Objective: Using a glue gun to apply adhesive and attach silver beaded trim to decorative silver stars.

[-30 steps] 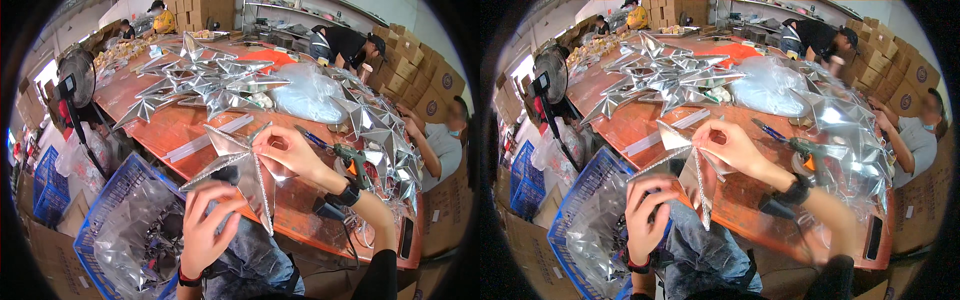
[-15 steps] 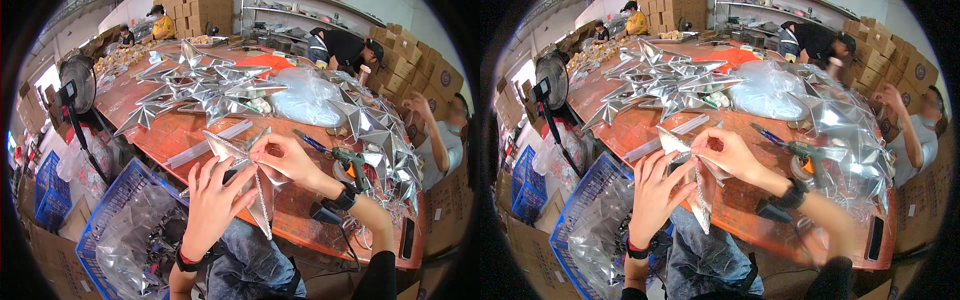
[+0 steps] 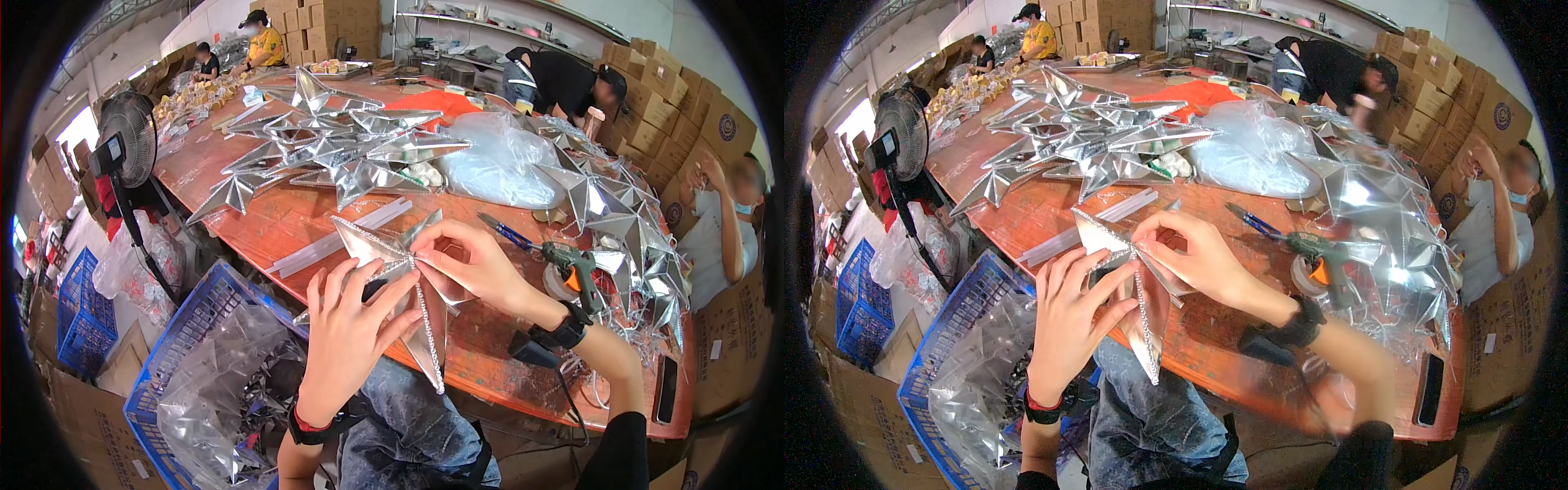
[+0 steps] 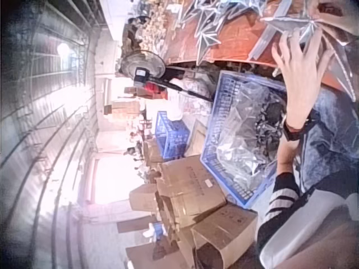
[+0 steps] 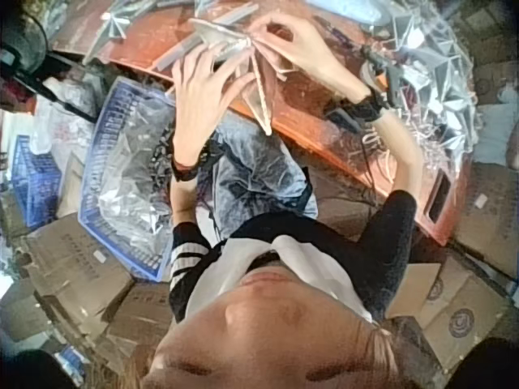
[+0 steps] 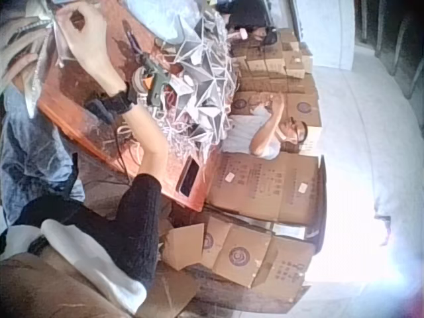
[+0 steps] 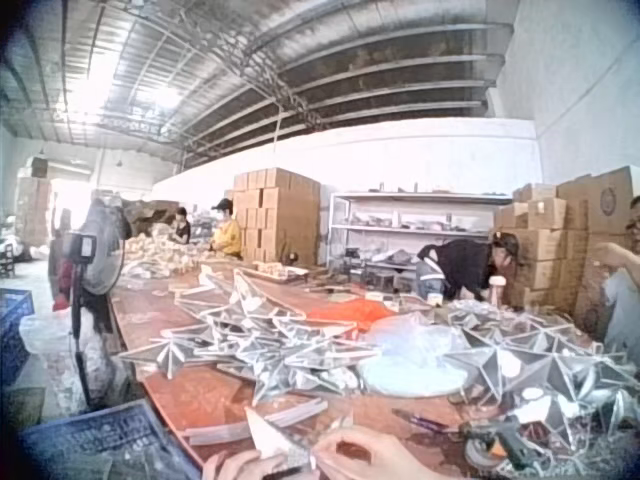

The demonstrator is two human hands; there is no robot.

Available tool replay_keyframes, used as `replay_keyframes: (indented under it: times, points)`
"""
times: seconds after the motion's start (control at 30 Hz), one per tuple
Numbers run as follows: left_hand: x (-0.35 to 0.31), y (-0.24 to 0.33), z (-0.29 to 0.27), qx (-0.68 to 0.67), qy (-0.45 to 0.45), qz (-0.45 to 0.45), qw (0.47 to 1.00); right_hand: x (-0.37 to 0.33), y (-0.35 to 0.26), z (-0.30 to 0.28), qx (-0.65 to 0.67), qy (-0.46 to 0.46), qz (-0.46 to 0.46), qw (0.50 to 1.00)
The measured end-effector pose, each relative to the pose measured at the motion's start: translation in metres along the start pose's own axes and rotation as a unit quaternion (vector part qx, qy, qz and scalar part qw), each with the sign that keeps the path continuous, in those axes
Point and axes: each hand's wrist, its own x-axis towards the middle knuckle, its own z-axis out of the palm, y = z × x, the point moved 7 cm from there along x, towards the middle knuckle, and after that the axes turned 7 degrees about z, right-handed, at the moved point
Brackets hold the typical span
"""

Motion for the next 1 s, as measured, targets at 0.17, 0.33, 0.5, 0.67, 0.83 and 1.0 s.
replay_keyframes:
  times: [0.17, 0.33, 0.5, 0.67, 0.83, 1.0]
  points:
    - [0.000, 0.000, 0.000, -0.003, 0.003, -0.001, 1.000, -0.002, -0.004, 0.000, -0.055, 0.013, -0.029, 0.998]
    - [0.000, -0.001, -0.001, -0.005, 0.002, 0.003, 1.000, -0.003, -0.003, 0.002, -0.066, 0.019, -0.032, 0.997]
    - [0.001, 0.001, -0.003, -0.004, -0.010, -0.001, 1.000, -0.004, -0.003, 0.002, -0.077, 0.031, -0.031, 0.996]
    - [0.002, 0.003, -0.006, 0.002, -0.009, 0.004, 1.000, -0.003, -0.010, -0.002, -0.111, 0.032, -0.081, 0.990]
    - [0.001, 0.004, -0.008, -0.003, 0.007, -0.018, 1.000, -0.014, -0.019, -0.019, 0.061, 0.003, 0.083, 0.995]
    - [-0.024, 0.005, -0.013, 0.014, 0.006, -0.090, 0.996, -0.059, -0.058, -0.052, 0.031, 0.048, 0.004, 0.998]
